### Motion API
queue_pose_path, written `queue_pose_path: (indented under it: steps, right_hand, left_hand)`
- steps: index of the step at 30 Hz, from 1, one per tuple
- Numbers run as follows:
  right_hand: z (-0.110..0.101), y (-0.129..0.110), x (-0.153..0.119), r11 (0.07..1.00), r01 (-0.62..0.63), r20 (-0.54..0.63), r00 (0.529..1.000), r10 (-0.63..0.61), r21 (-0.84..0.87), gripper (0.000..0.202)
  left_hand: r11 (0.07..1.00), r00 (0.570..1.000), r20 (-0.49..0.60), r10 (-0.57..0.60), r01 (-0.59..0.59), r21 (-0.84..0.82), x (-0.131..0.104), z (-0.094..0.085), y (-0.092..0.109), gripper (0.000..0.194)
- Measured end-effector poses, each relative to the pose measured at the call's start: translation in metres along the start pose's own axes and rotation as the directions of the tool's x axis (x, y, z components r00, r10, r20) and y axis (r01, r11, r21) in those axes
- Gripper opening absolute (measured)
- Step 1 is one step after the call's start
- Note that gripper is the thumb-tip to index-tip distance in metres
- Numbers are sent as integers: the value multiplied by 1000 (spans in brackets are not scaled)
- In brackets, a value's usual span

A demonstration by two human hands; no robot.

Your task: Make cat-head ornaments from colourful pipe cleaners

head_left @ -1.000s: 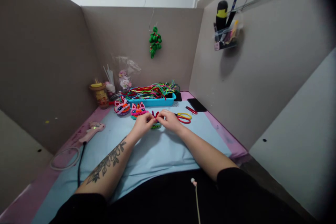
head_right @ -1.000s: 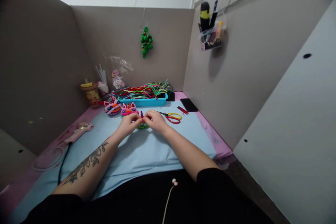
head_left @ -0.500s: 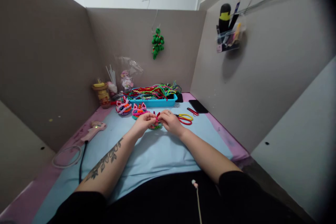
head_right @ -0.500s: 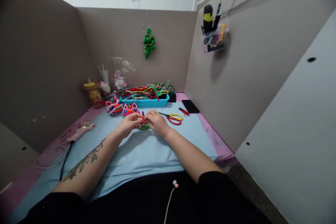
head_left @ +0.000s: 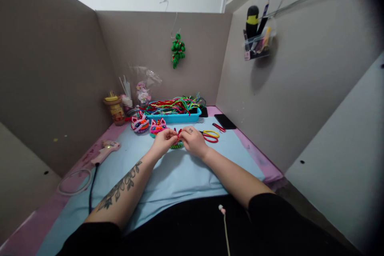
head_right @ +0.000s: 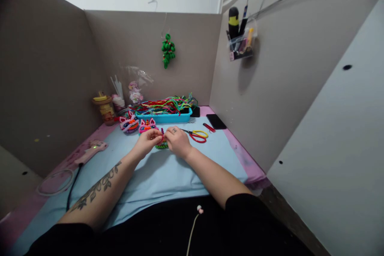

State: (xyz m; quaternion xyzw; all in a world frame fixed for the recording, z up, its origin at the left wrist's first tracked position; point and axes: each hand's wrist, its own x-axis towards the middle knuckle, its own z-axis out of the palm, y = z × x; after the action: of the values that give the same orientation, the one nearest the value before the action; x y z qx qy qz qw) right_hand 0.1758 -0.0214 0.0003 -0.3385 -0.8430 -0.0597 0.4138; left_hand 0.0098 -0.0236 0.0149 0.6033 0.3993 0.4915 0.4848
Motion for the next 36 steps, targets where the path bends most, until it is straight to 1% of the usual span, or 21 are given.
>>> queue_pose_path:
  steps: [2,4,5,6,8,10,12,14,17,21,27,29,31,32,33,34,35,36]
  right_hand:
    - [0,2,1,990,-64,-76,994,74,128,13]
    - [1,5,2,940,-179,-129,966,224,291,20]
    - [3,6,3,896,-241,-120,945,304,373,22]
    - [5,7,3,845,-296,-84,926,369,446,20]
    - [9,8,5,738,-374,28,900,435,562,15]
    - [14,7,7,632,-419,117,879,462,652,18]
    - [16,5,8,526,-445,167,855,492,725,20]
    - [16,4,8,443,-460,207,836,508,769,23]
    - [15,3,8,387,-482,255,823,508,786,26]
    - [16,5,7,331,-493,296,816,497,804,30]
    - [18,2,6,147,-498,398,810,430,855,35]
    - [19,0,7,105,-496,413,807,422,862,37]
    - [18,-2,8,97,-494,413,807,422,864,38]
    - [18,-3,9,119,-493,406,812,420,862,37]
    - [17,-3,9,164,-483,382,822,423,860,36]
    - [15,-3,8,234,-461,334,839,430,856,33]
    - [14,-3,7,330,-424,262,860,437,843,29]
    - [12,-3,6,447,-373,170,886,432,813,25]
  left_hand:
    - [1000,999,-52,-6,4,-29,0,-2,1,32]
    - [998,992,-126,-5,-2,-57,0,-2,1,37]
    - [998,988,-155,-2,-9,-68,0,-2,1,39]
    - [997,986,-170,0,-13,-75,0,-1,1,40]
    - [997,987,-159,6,-18,-78,-1,3,-1,40]
    - [998,993,-119,12,-19,-60,-1,6,-4,38]
    - [999,997,-77,15,-18,-32,-1,8,-7,37]
    - [1000,999,-34,9,-9,-5,0,8,-9,36]
    - [1000,1000,7,-15,15,12,0,6,-10,35]
    - [999,999,0,-35,35,-20,0,4,-8,34]
    - [984,996,55,-68,76,-163,-1,6,-4,32]
    - [972,994,62,-86,98,-212,-2,7,-2,33]
    - [963,993,59,-102,113,-245,-2,8,-1,34]
    - [960,993,52,-106,116,-255,-2,8,-1,33]
    - [958,993,45,-109,117,-260,-2,7,0,32]
    - [957,993,37,-113,119,-263,-2,6,0,32]
    - [957,992,31,-121,125,-264,-2,5,1,31]
    - [955,991,26,-132,134,-264,-2,4,1,30]
